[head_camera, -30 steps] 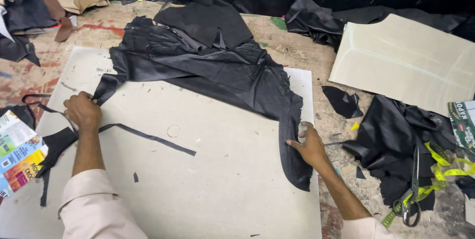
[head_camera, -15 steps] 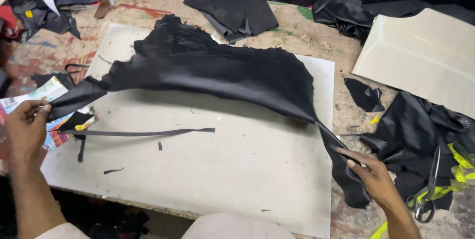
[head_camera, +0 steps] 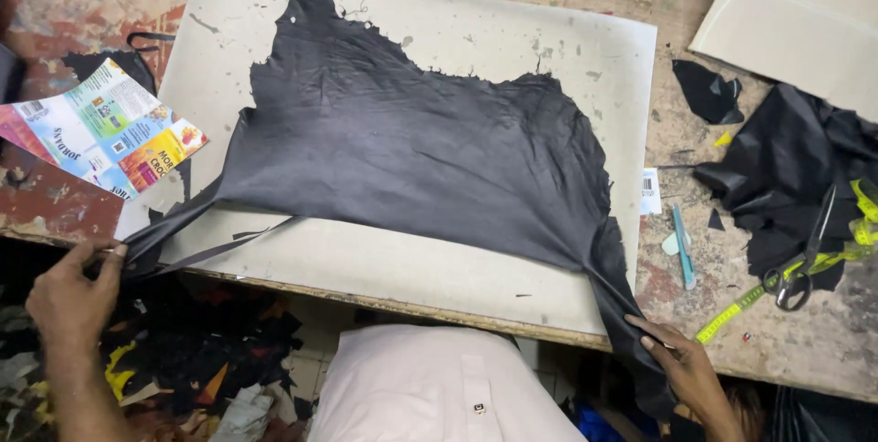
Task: The person cuts a piece of black fabric using shears, then places a paper pattern on the fabric and traces its outline with chalk. The person folds the cut fabric and sets it aside.
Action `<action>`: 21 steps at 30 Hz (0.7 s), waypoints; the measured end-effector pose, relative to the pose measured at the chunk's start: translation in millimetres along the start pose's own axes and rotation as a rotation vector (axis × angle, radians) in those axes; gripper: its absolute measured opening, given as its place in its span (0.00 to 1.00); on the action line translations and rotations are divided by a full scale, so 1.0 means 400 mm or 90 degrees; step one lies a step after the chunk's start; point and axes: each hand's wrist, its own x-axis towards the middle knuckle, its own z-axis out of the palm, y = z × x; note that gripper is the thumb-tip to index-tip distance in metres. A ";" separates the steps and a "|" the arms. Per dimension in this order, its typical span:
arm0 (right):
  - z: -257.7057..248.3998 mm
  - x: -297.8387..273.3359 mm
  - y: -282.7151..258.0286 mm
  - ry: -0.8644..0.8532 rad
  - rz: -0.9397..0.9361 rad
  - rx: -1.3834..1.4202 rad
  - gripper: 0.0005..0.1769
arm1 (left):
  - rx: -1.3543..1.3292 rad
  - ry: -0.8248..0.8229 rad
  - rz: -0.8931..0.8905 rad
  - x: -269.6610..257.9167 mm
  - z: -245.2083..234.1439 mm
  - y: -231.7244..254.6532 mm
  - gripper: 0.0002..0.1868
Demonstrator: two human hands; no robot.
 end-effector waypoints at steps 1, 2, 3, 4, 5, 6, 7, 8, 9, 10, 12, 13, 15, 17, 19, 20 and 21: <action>0.021 -0.028 0.019 0.003 0.032 0.018 0.21 | -0.004 -0.009 0.002 -0.024 -0.004 -0.013 0.14; 0.037 -0.049 0.035 0.012 0.060 0.036 0.21 | -0.011 -0.014 0.006 -0.037 0.000 -0.014 0.13; 0.051 -0.069 0.050 0.020 0.088 0.054 0.20 | -0.019 -0.019 0.009 -0.052 0.001 -0.014 0.12; 0.066 -0.079 0.065 0.036 0.072 0.056 0.20 | -0.017 -0.021 0.016 -0.063 -0.001 -0.014 0.12; 0.078 -0.097 0.080 0.052 0.057 0.058 0.19 | -0.015 -0.023 0.022 -0.075 -0.005 -0.013 0.12; 0.090 -0.111 0.094 0.062 0.043 0.058 0.19 | -0.008 -0.027 0.025 -0.090 -0.017 -0.017 0.12; 0.098 -0.117 0.108 0.071 0.070 0.060 0.19 | -0.021 -0.037 0.021 -0.097 -0.025 -0.017 0.13; 0.103 -0.133 0.121 0.076 0.101 0.061 0.18 | -0.032 -0.051 0.016 -0.114 -0.040 -0.021 0.13; 0.112 -0.147 0.132 0.081 0.133 0.061 0.18 | -0.042 -0.066 0.010 -0.127 -0.058 -0.025 0.14; 0.117 -0.154 0.136 0.087 0.142 0.065 0.17 | -0.033 -0.085 0.022 -0.127 -0.071 -0.022 0.16; 0.130 -0.167 0.127 0.098 0.162 0.072 0.17 | -0.015 -0.125 0.044 -0.132 -0.098 -0.024 0.20; 0.142 -0.176 0.114 0.132 0.176 0.003 0.16 | 0.049 -0.166 0.060 -0.138 -0.107 -0.027 0.24; 0.184 -0.175 0.060 0.198 0.199 -0.126 0.17 | 0.181 -0.240 0.093 -0.130 -0.118 -0.047 0.33; 0.247 -0.163 -0.024 0.356 0.085 -0.439 0.12 | 0.225 -0.202 0.129 -0.119 -0.104 -0.066 0.31; 0.328 -0.098 -0.133 0.437 -0.061 -0.537 0.13 | 0.242 -0.116 0.152 -0.106 -0.076 -0.086 0.28; 0.368 -0.054 -0.191 0.435 -0.140 -0.480 0.16 | 0.238 -0.055 0.157 -0.108 -0.064 -0.099 0.26; 0.416 -0.004 -0.249 0.409 -0.235 -0.461 0.24 | 0.234 0.007 0.161 -0.107 -0.055 -0.114 0.24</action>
